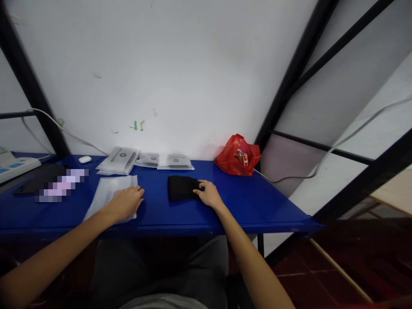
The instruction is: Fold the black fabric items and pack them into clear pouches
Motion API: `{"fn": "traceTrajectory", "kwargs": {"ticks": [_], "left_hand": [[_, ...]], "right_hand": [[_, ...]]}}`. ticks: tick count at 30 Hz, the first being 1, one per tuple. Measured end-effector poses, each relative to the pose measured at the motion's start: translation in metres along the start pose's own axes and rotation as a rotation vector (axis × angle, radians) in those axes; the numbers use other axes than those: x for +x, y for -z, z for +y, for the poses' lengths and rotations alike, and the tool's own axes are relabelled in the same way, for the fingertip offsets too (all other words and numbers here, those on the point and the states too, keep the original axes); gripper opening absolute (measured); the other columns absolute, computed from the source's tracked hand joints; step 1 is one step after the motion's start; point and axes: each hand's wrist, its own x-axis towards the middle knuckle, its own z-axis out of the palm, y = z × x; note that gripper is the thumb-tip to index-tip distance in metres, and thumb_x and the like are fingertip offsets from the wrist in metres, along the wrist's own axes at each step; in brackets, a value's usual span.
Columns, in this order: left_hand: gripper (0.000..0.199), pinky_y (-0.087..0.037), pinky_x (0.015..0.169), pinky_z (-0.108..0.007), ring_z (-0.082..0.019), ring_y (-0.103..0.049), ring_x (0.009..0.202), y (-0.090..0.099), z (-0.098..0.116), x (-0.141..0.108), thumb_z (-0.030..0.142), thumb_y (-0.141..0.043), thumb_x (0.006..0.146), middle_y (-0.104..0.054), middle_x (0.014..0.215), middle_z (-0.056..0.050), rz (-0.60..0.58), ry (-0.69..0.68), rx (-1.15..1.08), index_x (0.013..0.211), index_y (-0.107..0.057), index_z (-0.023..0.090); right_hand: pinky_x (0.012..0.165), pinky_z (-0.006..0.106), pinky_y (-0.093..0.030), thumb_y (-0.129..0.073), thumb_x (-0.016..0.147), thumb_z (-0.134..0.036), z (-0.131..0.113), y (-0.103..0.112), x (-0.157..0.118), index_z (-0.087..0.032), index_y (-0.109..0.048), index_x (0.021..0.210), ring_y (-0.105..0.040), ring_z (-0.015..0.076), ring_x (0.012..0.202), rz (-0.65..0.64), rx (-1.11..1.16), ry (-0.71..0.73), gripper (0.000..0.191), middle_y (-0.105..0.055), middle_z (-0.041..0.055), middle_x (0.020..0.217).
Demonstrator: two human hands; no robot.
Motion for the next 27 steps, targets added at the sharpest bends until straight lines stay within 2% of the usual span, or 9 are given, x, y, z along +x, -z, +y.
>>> {"fn": "traceTrajectory", "kwargs": {"ticks": [3,8,10,12,15,17,21,24,27], "left_hand": [[0.029,-0.046,0.071,-0.034,-0.027,-0.059,0.098,0.001,-0.013,-0.006,0.001,-0.043,0.081,-0.061,0.105,-0.013,-0.034,0.031,-0.016,0.100,-0.060,0.015],[0.038,-0.047,0.074,-0.036,-0.028,-0.059,0.099,0.002,-0.030,-0.012,-0.004,-0.045,0.073,-0.059,0.109,-0.013,-0.063,0.120,0.017,0.104,-0.057,0.015],[0.039,-0.046,0.078,-0.038,-0.029,-0.057,0.102,0.000,-0.033,-0.008,-0.002,-0.048,0.072,-0.058,0.112,-0.015,-0.003,0.151,0.023,0.107,-0.056,0.015],[0.038,-0.044,0.085,-0.039,-0.029,-0.054,0.107,-0.004,-0.032,0.001,0.002,-0.049,0.076,-0.056,0.116,-0.015,0.111,0.142,-0.017,0.110,-0.055,0.016],[0.036,-0.039,0.096,-0.037,-0.026,-0.050,0.117,-0.013,-0.023,0.024,0.017,-0.039,0.089,-0.052,0.128,-0.014,0.251,0.081,-0.177,0.124,-0.049,0.016],[0.044,-0.036,0.101,-0.039,-0.028,-0.043,0.126,-0.021,-0.015,0.041,0.030,-0.034,0.093,-0.045,0.137,-0.016,0.220,0.078,-0.264,0.132,-0.042,0.013],[0.055,-0.028,0.105,-0.047,-0.033,-0.029,0.135,-0.040,-0.005,0.064,0.040,-0.029,0.094,-0.034,0.146,-0.021,0.119,0.135,-0.332,0.138,-0.037,0.009],[0.055,-0.022,0.108,-0.050,-0.032,-0.023,0.138,-0.050,-0.006,0.068,0.043,-0.029,0.093,-0.030,0.149,-0.018,0.107,0.153,-0.356,0.138,-0.038,0.013],[0.054,-0.021,0.109,-0.049,-0.030,-0.023,0.139,-0.054,-0.010,0.067,0.043,-0.029,0.093,-0.031,0.149,-0.016,0.121,0.144,-0.356,0.137,-0.040,0.014]], "right_hand": [[0.095,0.037,-0.042,-0.065,0.073,-0.026,-0.005,-0.003,0.000,-0.020,-0.051,0.052,-0.059,0.0248,0.110,0.008,-0.019,0.010,0.026,-0.063,0.0094,0.121],[0.094,0.036,-0.043,-0.066,0.074,-0.030,-0.015,-0.011,0.000,-0.019,-0.060,0.058,-0.060,0.0255,0.108,0.010,-0.039,0.044,0.020,-0.063,0.0100,0.121],[0.094,0.035,-0.044,-0.062,0.079,-0.033,-0.017,-0.012,0.001,-0.019,-0.065,0.064,-0.061,0.0245,0.107,0.015,-0.016,0.091,0.021,-0.065,0.0102,0.118],[0.093,0.034,-0.044,-0.054,0.084,-0.035,-0.016,-0.011,0.002,-0.019,-0.069,0.078,-0.062,0.0225,0.104,0.043,0.018,0.118,0.023,-0.068,0.0088,0.111],[0.097,0.035,-0.042,-0.047,0.089,-0.036,-0.005,-0.004,0.009,-0.018,-0.066,0.106,-0.061,0.0220,0.107,0.095,-0.025,0.110,0.031,-0.067,0.0088,0.112],[0.102,0.037,-0.038,-0.046,0.090,-0.037,0.008,0.001,0.014,-0.015,-0.061,0.117,-0.055,0.0238,0.117,0.083,-0.127,0.089,0.038,-0.062,0.0118,0.123],[0.110,0.041,-0.027,-0.043,0.091,-0.041,0.036,0.006,0.020,-0.010,-0.053,0.128,-0.038,0.0269,0.133,-0.020,-0.298,0.025,0.049,-0.047,0.0159,0.139],[0.111,0.043,-0.025,-0.041,0.091,-0.044,0.050,0.001,0.020,-0.013,-0.049,0.132,-0.034,0.0273,0.135,-0.059,-0.338,-0.018,0.052,-0.042,0.0147,0.143],[0.111,0.044,-0.023,-0.040,0.091,-0.045,0.054,-0.004,0.019,-0.015,-0.048,0.134,-0.032,0.0275,0.136,-0.062,-0.350,-0.034,0.053,-0.039,0.0139,0.145]]}}
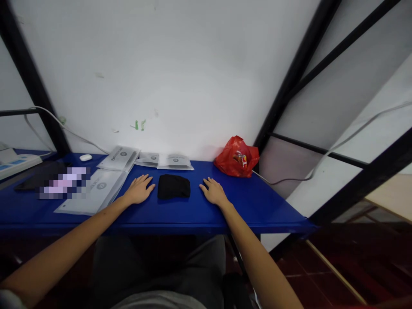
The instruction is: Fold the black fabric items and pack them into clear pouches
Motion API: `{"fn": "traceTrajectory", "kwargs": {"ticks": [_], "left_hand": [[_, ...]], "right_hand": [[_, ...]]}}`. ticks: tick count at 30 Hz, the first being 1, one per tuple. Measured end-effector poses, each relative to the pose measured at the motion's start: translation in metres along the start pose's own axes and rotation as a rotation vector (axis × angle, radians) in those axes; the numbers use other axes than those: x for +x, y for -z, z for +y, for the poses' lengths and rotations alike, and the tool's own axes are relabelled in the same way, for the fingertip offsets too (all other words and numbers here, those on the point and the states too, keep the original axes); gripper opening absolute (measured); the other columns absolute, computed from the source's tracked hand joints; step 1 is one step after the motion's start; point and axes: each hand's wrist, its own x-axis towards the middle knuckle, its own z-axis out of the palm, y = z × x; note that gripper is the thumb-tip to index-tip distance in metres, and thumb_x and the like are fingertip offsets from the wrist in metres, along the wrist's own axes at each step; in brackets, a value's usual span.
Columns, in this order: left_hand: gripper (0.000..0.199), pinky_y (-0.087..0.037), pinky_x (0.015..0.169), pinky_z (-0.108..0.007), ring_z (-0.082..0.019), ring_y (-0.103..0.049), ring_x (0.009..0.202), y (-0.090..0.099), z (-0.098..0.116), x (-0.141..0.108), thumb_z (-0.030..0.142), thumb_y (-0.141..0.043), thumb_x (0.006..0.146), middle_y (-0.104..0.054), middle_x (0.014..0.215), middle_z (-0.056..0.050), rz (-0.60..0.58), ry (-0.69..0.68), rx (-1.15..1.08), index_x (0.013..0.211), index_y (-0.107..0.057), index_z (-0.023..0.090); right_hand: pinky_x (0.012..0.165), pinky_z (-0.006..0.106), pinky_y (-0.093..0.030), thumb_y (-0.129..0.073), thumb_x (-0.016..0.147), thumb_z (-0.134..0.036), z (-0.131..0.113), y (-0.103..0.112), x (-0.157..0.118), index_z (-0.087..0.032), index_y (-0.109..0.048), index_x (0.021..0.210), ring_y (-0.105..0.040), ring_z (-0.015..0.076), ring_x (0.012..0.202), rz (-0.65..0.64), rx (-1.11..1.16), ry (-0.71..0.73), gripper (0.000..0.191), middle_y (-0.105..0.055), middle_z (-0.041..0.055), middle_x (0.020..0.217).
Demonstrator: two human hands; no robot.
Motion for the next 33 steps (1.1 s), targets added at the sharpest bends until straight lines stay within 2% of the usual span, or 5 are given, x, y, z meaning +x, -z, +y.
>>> {"fn": "traceTrajectory", "kwargs": {"ticks": [5,12,20,28,33], "left_hand": [[0.053,-0.020,0.110,-0.047,-0.028,-0.025,0.138,0.0021,-0.0016,-0.0018,0.043,-0.029,0.093,-0.033,0.148,-0.014,0.020,-0.001,-0.007,0.135,-0.043,0.015],[0.050,-0.024,0.109,-0.044,-0.028,-0.032,0.135,0.0020,-0.0026,-0.0016,0.040,-0.032,0.092,-0.041,0.144,-0.014,0.070,-0.018,0.003,0.132,-0.048,0.014],[0.049,-0.026,0.109,-0.043,-0.028,-0.036,0.133,0.0036,-0.0027,-0.0029,0.037,-0.034,0.092,-0.044,0.141,-0.015,0.094,-0.034,-0.010,0.130,-0.050,0.010],[0.044,-0.028,0.109,-0.040,-0.025,-0.038,0.131,0.0013,-0.0024,-0.0018,0.036,-0.036,0.092,-0.047,0.140,-0.012,0.121,-0.023,0.025,0.127,-0.053,0.014],[0.045,-0.030,0.108,-0.041,-0.027,-0.040,0.130,-0.0003,-0.0020,-0.0022,0.034,-0.036,0.092,-0.048,0.138,-0.014,0.141,-0.039,0.032,0.127,-0.053,0.011]], "right_hand": [[0.111,0.045,-0.022,-0.038,0.092,-0.046,-0.0022,-0.0016,0.0003,-0.017,-0.046,0.136,-0.030,0.0273,0.137,-0.013,-0.008,-0.021,0.053,-0.037,0.0124,0.146],[0.112,0.044,-0.021,-0.037,0.092,-0.044,-0.0053,0.0017,-0.0013,-0.013,-0.044,0.137,-0.028,0.0272,0.138,-0.024,0.017,-0.042,0.054,-0.035,0.0137,0.147],[0.110,0.039,-0.026,-0.042,0.091,-0.038,-0.0060,0.0040,-0.0037,-0.013,-0.051,0.131,-0.035,0.0249,0.134,0.036,0.079,-0.036,0.048,-0.043,0.0134,0.142],[0.109,0.035,-0.030,-0.046,0.090,-0.035,-0.0051,0.0047,-0.0038,-0.014,-0.055,0.127,-0.040,0.0230,0.132,0.059,0.097,-0.046,0.044,-0.048,0.0111,0.139],[0.109,0.035,-0.031,-0.047,0.089,-0.034,-0.0058,0.0051,-0.0038,-0.012,-0.056,0.126,-0.042,0.0235,0.131,0.063,0.090,-0.039,0.044,-0.049,0.0125,0.137]]}}
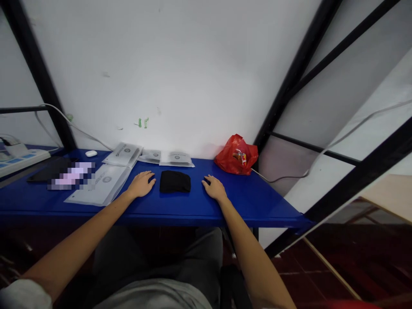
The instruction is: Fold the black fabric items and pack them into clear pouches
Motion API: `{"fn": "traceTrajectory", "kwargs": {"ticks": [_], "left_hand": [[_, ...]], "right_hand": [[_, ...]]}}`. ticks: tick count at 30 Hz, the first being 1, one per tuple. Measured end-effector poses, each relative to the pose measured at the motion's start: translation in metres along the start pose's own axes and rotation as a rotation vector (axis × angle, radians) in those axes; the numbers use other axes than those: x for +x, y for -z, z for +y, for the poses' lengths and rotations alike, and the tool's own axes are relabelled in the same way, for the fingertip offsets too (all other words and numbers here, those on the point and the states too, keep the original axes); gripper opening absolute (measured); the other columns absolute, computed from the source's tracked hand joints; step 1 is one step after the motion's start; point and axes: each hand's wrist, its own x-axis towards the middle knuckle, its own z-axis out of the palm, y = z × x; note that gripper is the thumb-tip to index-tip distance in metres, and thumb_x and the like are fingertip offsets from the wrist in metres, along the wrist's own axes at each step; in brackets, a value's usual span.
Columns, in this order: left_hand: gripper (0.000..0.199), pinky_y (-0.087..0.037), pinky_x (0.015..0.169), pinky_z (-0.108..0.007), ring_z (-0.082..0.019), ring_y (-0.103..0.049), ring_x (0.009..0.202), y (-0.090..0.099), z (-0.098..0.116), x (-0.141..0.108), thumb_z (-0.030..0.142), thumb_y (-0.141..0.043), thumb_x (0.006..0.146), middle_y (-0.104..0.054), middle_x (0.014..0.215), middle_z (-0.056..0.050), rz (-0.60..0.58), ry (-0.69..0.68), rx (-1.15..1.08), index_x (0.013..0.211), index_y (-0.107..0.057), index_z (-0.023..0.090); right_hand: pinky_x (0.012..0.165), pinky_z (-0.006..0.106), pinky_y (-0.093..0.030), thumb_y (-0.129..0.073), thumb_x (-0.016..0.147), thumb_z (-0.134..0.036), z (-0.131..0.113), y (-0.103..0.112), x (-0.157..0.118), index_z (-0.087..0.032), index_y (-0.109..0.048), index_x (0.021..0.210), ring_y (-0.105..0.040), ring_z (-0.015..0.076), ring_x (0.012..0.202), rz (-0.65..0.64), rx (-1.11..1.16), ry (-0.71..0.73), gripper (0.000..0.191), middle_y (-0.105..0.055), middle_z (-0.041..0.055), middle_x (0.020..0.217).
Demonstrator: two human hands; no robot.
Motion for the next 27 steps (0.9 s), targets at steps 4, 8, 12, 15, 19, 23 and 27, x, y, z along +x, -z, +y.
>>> {"fn": "traceTrajectory", "kwargs": {"ticks": [4,8,12,15,19,23,27], "left_hand": [[0.044,-0.032,0.106,-0.040,-0.027,-0.044,0.126,0.0008,0.0006,-0.0017,0.032,-0.037,0.092,-0.051,0.135,-0.014,0.018,-0.016,-0.006,0.126,-0.054,0.010],[0.042,-0.036,0.103,-0.039,-0.027,-0.046,0.123,0.0015,0.0016,-0.0028,0.030,-0.037,0.092,-0.054,0.132,-0.014,0.039,-0.028,-0.011,0.124,-0.055,0.010],[0.041,-0.036,0.102,-0.039,-0.027,-0.047,0.122,0.0007,0.0025,-0.0024,0.030,-0.039,0.091,-0.055,0.130,-0.014,0.042,-0.023,-0.020,0.123,-0.055,0.011],[0.040,-0.036,0.102,-0.039,-0.027,-0.047,0.122,-0.0005,0.0022,-0.0018,0.031,-0.039,0.091,-0.054,0.130,-0.014,0.036,-0.018,-0.027,0.123,-0.055,0.012],[0.041,-0.035,0.102,-0.040,-0.027,-0.046,0.122,-0.0015,0.0010,-0.0019,0.032,-0.038,0.091,-0.054,0.130,-0.013,0.034,-0.024,-0.043,0.124,-0.054,0.012],[0.041,-0.037,0.100,-0.040,-0.028,-0.047,0.119,-0.0006,0.0016,-0.0019,0.031,-0.039,0.091,-0.055,0.129,-0.013,0.038,-0.026,-0.042,0.124,-0.053,0.012],[0.040,-0.038,0.098,-0.041,-0.029,-0.048,0.117,0.0009,0.0034,-0.0010,0.031,-0.038,0.091,-0.056,0.126,-0.014,0.038,-0.016,-0.024,0.123,-0.053,0.011]], "right_hand": [[0.108,0.036,-0.032,-0.046,0.089,-0.034,-0.0013,0.0002,-0.0011,-0.012,-0.057,0.126,-0.042,0.0244,0.130,0.004,-0.016,0.004,0.043,-0.049,0.0127,0.137],[0.107,0.037,-0.034,-0.046,0.090,-0.033,-0.0009,-0.0007,-0.0026,-0.013,-0.058,0.125,-0.044,0.0248,0.129,0.020,-0.046,0.031,0.042,-0.051,0.0127,0.136],[0.107,0.039,-0.034,-0.046,0.090,-0.032,0.0007,-0.0013,-0.0041,-0.012,-0.058,0.124,-0.045,0.0256,0.128,0.033,-0.067,0.068,0.041,-0.052,0.0142,0.135],[0.107,0.039,-0.034,-0.047,0.090,-0.032,0.0014,-0.0009,-0.0049,-0.013,-0.059,0.123,-0.045,0.0257,0.128,0.028,-0.066,0.077,0.041,-0.052,0.0142,0.134],[0.108,0.038,-0.033,-0.048,0.089,-0.031,0.0020,-0.0012,-0.0052,-0.012,-0.059,0.123,-0.045,0.0257,0.128,0.023,-0.059,0.074,0.041,-0.052,0.0142,0.135],[0.108,0.039,-0.034,-0.048,0.089,-0.032,0.0041,-0.0033,-0.0048,-0.012,-0.058,0.124,-0.044,0.0261,0.128,0.021,-0.055,0.070,0.041,-0.051,0.0141,0.135],[0.107,0.038,-0.034,-0.048,0.089,-0.031,0.0054,-0.0043,-0.0045,-0.012,-0.059,0.123,-0.046,0.0251,0.127,0.035,-0.040,0.078,0.041,-0.052,0.0144,0.134]]}}
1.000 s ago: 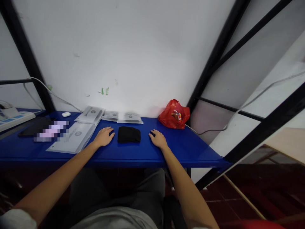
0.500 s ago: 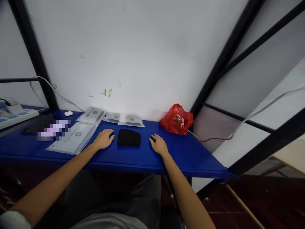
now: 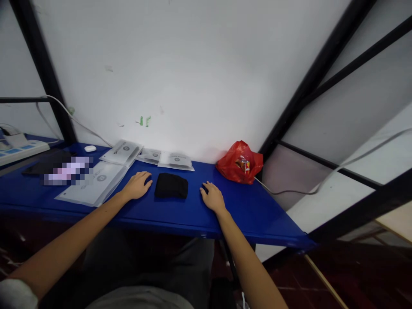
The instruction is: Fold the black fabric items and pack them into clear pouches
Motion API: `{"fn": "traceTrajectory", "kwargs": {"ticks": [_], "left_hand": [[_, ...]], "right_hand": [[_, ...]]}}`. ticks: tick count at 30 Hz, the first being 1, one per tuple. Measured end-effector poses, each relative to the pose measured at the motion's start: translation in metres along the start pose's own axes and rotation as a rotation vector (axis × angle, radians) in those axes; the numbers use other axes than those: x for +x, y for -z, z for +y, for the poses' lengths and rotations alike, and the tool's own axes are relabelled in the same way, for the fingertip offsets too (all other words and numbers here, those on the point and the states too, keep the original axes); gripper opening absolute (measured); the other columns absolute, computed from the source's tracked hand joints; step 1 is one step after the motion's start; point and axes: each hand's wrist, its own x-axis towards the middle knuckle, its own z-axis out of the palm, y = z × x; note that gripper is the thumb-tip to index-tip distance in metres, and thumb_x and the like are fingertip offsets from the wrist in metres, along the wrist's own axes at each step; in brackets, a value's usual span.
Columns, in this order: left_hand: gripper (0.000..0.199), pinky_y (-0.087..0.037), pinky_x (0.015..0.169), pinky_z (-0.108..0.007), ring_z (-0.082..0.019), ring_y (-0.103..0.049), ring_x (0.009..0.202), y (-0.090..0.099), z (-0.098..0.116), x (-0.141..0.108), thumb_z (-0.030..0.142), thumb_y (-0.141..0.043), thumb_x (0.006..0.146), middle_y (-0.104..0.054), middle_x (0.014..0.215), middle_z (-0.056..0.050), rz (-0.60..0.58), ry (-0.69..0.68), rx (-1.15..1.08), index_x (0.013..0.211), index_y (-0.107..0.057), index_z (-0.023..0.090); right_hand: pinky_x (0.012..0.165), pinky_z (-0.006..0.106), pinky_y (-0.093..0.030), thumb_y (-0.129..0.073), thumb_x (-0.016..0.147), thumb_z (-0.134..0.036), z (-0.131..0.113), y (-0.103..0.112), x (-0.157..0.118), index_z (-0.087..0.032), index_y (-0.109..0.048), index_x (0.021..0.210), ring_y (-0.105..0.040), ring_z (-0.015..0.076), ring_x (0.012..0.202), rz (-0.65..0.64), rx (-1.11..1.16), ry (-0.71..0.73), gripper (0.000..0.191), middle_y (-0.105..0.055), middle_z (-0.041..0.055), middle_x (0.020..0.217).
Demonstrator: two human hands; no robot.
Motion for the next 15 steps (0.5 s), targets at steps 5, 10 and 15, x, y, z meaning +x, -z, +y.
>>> {"fn": "traceTrajectory", "kwargs": {"ticks": [5,10,15], "left_hand": [[0.038,-0.039,0.097,-0.039,-0.027,-0.049,0.115,0.0011,0.0002,0.0004,0.031,-0.038,0.091,-0.056,0.125,-0.013,0.003,0.003,0.012,0.120,-0.054,0.012],[0.035,-0.040,0.095,-0.037,-0.026,-0.050,0.113,0.0031,0.0012,-0.0019,0.029,-0.038,0.091,-0.058,0.122,-0.012,0.011,0.025,0.026,0.118,-0.056,0.014],[0.036,-0.041,0.094,-0.037,-0.027,-0.052,0.111,0.0049,0.0036,-0.0060,0.028,-0.037,0.091,-0.060,0.119,-0.012,0.041,0.052,0.029,0.116,-0.057,0.013]], "right_hand": [[0.106,0.037,-0.035,-0.047,0.089,-0.031,-0.0024,0.0024,0.0002,-0.012,-0.060,0.122,-0.047,0.0242,0.126,0.002,0.008,0.000,0.039,-0.054,0.0136,0.133],[0.105,0.037,-0.037,-0.048,0.088,-0.030,-0.0053,0.0045,0.0004,-0.014,-0.061,0.120,-0.048,0.0236,0.125,0.004,0.025,-0.023,0.038,-0.055,0.0121,0.132],[0.105,0.037,-0.037,-0.047,0.088,-0.031,-0.0049,0.0037,0.0011,-0.016,-0.062,0.119,-0.049,0.0232,0.124,0.007,0.038,-0.027,0.037,-0.056,0.0106,0.131]]}}
